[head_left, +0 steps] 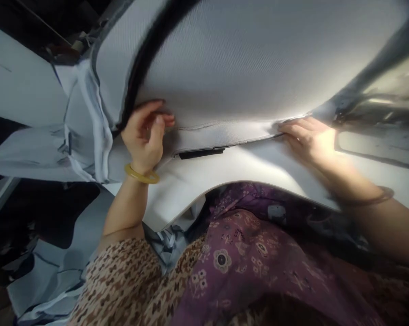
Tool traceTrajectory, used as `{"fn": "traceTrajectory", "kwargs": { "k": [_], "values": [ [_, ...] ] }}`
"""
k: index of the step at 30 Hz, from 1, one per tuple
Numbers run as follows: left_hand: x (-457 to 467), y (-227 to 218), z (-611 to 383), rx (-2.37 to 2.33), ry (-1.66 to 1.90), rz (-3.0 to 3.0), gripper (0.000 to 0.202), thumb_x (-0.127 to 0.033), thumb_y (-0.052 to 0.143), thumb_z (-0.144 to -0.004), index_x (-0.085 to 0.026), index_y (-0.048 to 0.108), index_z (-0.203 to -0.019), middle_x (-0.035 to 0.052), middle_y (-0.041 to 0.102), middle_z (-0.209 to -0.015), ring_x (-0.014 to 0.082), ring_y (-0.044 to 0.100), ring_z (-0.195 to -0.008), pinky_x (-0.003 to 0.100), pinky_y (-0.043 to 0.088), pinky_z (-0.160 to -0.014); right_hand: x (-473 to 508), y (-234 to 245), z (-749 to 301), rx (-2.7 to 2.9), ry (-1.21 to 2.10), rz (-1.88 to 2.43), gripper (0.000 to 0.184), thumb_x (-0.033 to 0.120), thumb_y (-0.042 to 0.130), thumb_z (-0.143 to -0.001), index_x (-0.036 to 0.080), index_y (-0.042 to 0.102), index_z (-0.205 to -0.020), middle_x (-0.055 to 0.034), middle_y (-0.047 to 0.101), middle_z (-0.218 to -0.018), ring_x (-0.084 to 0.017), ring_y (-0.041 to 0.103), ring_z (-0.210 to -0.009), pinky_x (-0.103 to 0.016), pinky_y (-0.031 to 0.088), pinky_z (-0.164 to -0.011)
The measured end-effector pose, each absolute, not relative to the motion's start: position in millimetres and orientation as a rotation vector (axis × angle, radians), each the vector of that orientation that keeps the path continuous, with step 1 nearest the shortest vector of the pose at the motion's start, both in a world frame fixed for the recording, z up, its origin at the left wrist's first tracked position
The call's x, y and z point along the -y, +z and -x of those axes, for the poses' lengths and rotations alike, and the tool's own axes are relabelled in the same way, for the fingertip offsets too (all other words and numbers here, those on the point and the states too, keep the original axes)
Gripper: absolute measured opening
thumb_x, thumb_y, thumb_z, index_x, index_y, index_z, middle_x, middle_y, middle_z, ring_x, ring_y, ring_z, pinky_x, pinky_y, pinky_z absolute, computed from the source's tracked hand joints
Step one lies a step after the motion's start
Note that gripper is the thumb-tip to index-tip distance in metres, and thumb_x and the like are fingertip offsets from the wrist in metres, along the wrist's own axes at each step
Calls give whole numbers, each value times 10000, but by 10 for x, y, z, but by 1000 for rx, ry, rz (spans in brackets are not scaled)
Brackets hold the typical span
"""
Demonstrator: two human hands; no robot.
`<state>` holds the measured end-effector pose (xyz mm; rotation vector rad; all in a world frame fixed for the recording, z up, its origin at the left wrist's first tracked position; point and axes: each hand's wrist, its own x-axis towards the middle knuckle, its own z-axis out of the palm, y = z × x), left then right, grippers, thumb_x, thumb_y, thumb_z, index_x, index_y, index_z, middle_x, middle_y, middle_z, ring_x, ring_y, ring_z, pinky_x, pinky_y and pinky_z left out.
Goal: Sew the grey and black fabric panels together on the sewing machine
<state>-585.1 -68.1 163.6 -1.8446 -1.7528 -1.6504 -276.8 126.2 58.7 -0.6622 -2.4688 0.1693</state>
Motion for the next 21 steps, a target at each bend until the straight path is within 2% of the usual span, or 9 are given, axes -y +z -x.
{"fn": "traceTrajectory", "kwargs": {
  "k": [3, 6, 8, 10, 12, 14, 16, 18, 21],
  "values": [
    [491, 1837, 6097, 1801, -1645, 1800, 210, -322, 514, -890, -242, 536, -1083, -25, 621, -856, 103, 633, -764, 298, 562, -688, -1307, 858, 2913, 2346, 89, 683, 328, 381, 400, -916, 179, 650, -980, -82, 663, -1026, -164, 583, -982, -279, 442, -833],
    [444, 1985, 6359, 1935, -1571, 1836, 335, -437, 531, -860, -259, 480, -1138, -6, 624, -902, 128, 630, -815, 325, 540, -765, -1395, 1230, 3120, 2288, -4, 738, 317, 387, 400, -910, 194, 643, -977, -64, 673, -959, -180, 603, -930, -292, 437, -761],
    [507, 2025, 6470, 1963, -1401, 1935, 463, -547, 574, -785, -260, 481, -1136, 30, 605, -1052, 169, 603, -964, 363, 505, -864, -1466, 1500, 3270, 2308, -59, 767, 304, 372, 396, -907, 203, 634, -990, -51, 673, -934, -192, 607, -916, -291, 416, -703],
    [610, 2002, 6518, 1980, -1089, 2005, 571, -626, 618, -692, -229, 531, -1094, 80, 516, -1250, 236, 499, -1160, 425, 422, -976, -1537, 1755, 3412, 2346, -95, 783, 290, 363, 399, -902, 212, 630, -991, -39, 673, -939, -193, 605, -922, -281, 393, -666],
    [702, 1924, 6531, 1999, -808, 1984, 572, -624, 624, -683, -194, 581, -1056, 117, 405, -1374, 284, 395, -1261, 469, 348, -1026, -1594, 1978, 3537, 2345, -119, 791, 267, 370, 428, -888, 221, 638, -958, -23, 679, -909, -181, 609, -884, -266, 369, -626],
    [752, 1825, 6540, 2010, -708, 1905, 448, -534, 568, -778, -184, 604, -1055, 123, 365, -1409, 279, 377, -1277, 464, 335, -1025, -1624, 2162, 3644, 2308, -138, 791, 238, 383, 476, -860, 227, 648, -910, -8, 683, -858, -167, 610, -818, -256, 346, -587],
    [761, 1757, 6569, 2013, -748, 1802, 319, -404, 479, -860, -185, 616, -1047, 105, 434, -1366, 242, 433, -1235, 429, 349, -1016, -1625, 2315, 3734, 2280, -149, 785, 224, 396, 517, -833, 224, 652, -880, -8, 681, -815, -157, 601, -748, -252, 334, -566],
    [758, 1762, 6624, 2058, -822, 1707, 278, -313, 423, -877, -186, 628, -1015, 76, 580, -1208, 205, 540, -1100, 374, 398, -959, -1612, 2446, 3815, 2295, -174, 778, 232, 402, 523, -829, 212, 650, -875, -28, 675, -795, -166, 591, -722, -263, 338, -562],
    [785, 1932, 6759, 2189, -846, 1608, 249, -275, 422, -859, -201, 647, -935, 10, 675, -826, 161, 604, -755, 280, 449, -715, -1626, 2601, 3928, 2373, -235, 659, 289, 429, 473, -847, 186, 625, -809, -98, 656, -864, -227, 579, -867, -314, 393, -661]
  ]
}}
